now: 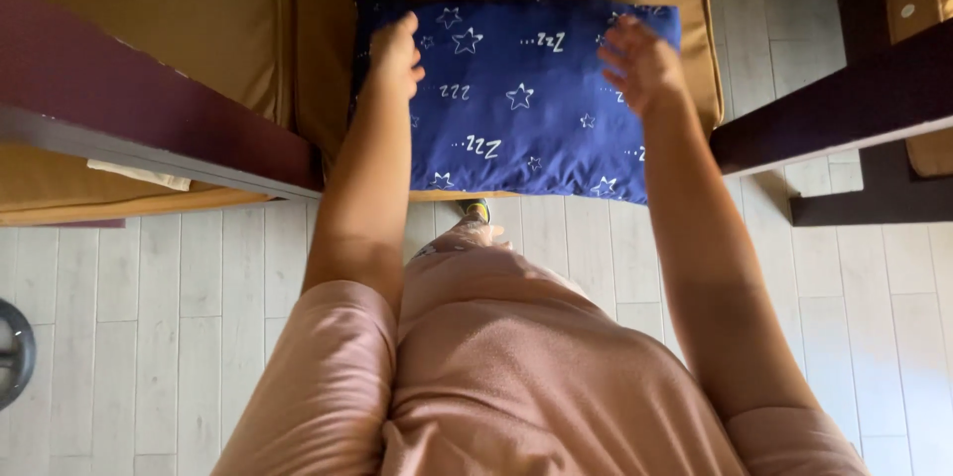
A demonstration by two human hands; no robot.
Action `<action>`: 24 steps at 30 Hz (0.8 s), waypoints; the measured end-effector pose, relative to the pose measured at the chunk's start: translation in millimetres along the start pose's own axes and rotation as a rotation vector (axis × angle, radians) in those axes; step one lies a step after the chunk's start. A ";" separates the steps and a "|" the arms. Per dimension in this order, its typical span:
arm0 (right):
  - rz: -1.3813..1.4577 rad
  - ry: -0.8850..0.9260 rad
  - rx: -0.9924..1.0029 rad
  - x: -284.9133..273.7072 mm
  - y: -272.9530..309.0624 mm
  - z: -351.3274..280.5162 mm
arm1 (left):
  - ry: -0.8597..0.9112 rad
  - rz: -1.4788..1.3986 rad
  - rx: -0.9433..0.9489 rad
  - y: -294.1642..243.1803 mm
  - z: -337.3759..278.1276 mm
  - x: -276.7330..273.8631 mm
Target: The person places a pillow on a bed, then inserts it into a white pillowcase. They smooth the pillowcase over the pillow and adjust the edges to fit properly.
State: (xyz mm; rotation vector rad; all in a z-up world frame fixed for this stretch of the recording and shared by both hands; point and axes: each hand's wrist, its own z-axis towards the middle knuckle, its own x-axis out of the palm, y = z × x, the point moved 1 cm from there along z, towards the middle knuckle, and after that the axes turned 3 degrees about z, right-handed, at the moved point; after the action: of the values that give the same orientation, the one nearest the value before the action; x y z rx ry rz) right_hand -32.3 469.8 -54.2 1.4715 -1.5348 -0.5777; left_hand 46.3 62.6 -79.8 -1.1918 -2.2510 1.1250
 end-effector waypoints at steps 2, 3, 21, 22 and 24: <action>-0.079 -0.027 0.050 12.4 -40.8 -12.6 | 0.001 0.194 0.089 54.3 8.2 8.0; -0.163 -0.047 0.092 19.3 -59.5 -16.7 | 0.000 0.381 0.187 78.9 13.7 12.9; -1.285 -0.401 -0.294 2.6 -174.2 -33.5 | -0.107 1.193 0.931 176.0 -82.8 77.9; -1.286 -0.388 -0.285 -13.5 -176.3 -23.2 | -0.109 1.200 0.916 172.0 -88.7 98.7; -1.229 -0.523 -0.084 -44.8 -181.3 3.2 | 0.078 1.217 1.061 161.9 -94.0 142.3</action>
State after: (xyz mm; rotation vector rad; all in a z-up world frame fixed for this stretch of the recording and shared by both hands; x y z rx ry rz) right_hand 55.6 478.8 -218.7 2.2160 -0.7376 -1.8080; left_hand 107.1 276.8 -155.6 -1.8950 -0.3639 2.1289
